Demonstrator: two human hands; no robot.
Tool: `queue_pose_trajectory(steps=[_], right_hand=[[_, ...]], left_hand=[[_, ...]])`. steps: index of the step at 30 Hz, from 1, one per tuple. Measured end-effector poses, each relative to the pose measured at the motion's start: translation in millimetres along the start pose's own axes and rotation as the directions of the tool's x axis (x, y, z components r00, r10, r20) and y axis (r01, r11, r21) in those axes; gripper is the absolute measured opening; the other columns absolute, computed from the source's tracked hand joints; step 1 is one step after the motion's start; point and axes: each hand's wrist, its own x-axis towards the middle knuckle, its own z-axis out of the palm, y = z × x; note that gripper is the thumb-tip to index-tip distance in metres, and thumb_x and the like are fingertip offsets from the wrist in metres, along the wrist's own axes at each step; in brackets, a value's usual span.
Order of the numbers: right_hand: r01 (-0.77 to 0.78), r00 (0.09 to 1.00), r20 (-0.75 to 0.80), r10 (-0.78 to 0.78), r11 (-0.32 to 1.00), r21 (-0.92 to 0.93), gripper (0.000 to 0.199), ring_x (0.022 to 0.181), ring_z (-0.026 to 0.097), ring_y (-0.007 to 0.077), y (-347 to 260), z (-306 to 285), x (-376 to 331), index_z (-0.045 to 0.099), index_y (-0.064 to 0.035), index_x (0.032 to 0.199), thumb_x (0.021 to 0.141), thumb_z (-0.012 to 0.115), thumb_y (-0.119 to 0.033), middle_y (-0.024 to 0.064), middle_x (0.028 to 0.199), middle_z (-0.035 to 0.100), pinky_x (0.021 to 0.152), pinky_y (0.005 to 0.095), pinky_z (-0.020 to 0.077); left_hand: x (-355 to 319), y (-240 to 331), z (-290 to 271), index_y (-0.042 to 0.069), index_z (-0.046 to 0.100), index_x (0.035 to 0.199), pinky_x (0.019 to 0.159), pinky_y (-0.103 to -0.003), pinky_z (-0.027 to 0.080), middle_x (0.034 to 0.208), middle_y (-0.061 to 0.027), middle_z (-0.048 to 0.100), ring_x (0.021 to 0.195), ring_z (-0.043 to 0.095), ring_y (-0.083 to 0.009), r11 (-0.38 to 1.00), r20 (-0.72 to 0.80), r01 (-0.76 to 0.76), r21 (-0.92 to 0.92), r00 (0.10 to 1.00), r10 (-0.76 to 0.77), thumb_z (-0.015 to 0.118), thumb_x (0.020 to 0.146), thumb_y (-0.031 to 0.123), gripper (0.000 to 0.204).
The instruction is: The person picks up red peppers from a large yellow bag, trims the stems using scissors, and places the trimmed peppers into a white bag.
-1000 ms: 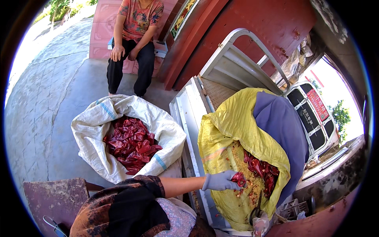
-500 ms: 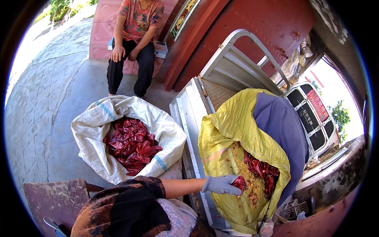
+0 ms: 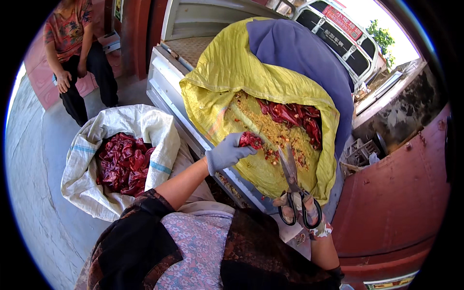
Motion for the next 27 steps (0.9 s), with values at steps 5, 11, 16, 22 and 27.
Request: queue_pose_trajectory(steps=[5, 11, 16, 22, 27], right_hand=[[-0.09, 0.975, 0.218, 0.035, 0.965, 0.247, 0.095, 0.072, 0.056, 0.0167, 10, 4, 10, 0.047, 0.0062, 0.118, 0.071, 0.047, -0.076, 0.0233, 0.103, 0.059, 0.061, 0.0259, 0.0436], [-0.088, 0.983, 0.173, 0.056, 0.979, 0.185, 0.098, 0.054, 0.041, 0.0111, -10, 26, 11, 0.055, 0.0111, 0.109, 0.077, 0.031, -0.078, 0.0021, 0.063, 0.048, 0.05, 0.0245, 0.0323], [-0.089, 0.993, 0.099, 0.068, 0.972, 0.217, 0.095, 0.055, 0.042, 0.0102, -19, 33, 11, 0.038, 0.0002, 0.131, 0.076, 0.035, -0.077, 0.012, 0.085, 0.06, 0.048, 0.0243, 0.0331], [-0.224, 0.964, 0.22, 0.149, 0.902, 0.368, 0.093, 0.057, 0.043, 0.0082, -14, 24, 10, 0.031, -0.0046, 0.136, 0.077, 0.038, -0.075, 0.0185, 0.1, 0.061, 0.048, 0.0227, 0.0337], [-0.266, 0.948, 0.274, 0.164, 0.88, 0.394, 0.092, 0.055, 0.042, 0.0062, -18, 22, 10, 0.034, -0.0039, 0.135, 0.076, 0.039, -0.075, 0.0191, 0.101, 0.061, 0.047, 0.021, 0.0333]], left_hand=[[9, -10, -1, 0.001, 0.06, 0.106, 0.08, -0.022, 0.042, 0.096, -0.0002, 0.062, 0.086, 0.053, -0.0059, 1.0, -0.034, -0.018, 0.007, 0.999, 0.018, 0.06, 0.08, 0.001, 0.026], [-1, 12, 15, 0.003, 0.055, 0.108, 0.085, -0.024, 0.041, 0.099, -0.0011, 0.058, 0.093, 0.051, -0.0077, 0.989, -0.15, -0.143, 0.047, 0.978, 0.148, 0.061, 0.077, -0.001, 0.031], [-3, 12, 9, 0.003, 0.054, 0.103, 0.083, -0.024, 0.041, 0.095, -0.0006, 0.057, 0.092, 0.051, -0.0081, 0.987, -0.08, -0.14, 0.078, 0.986, 0.146, 0.063, 0.076, -0.001, 0.029], [-1, 5, 2, 0.004, 0.054, 0.1, 0.077, -0.024, 0.042, 0.089, 0.0, 0.057, 0.084, 0.052, -0.0086, 0.992, -0.042, -0.123, 0.007, 0.992, 0.123, 0.065, 0.075, 0.001, 0.028], [-4, 13, 4, 0.004, 0.056, 0.1, 0.074, -0.022, 0.042, 0.087, 0.0016, 0.056, 0.082, 0.051, -0.0067, 0.987, -0.023, -0.163, -0.015, 0.986, 0.162, 0.064, 0.075, 0.003, 0.026]])
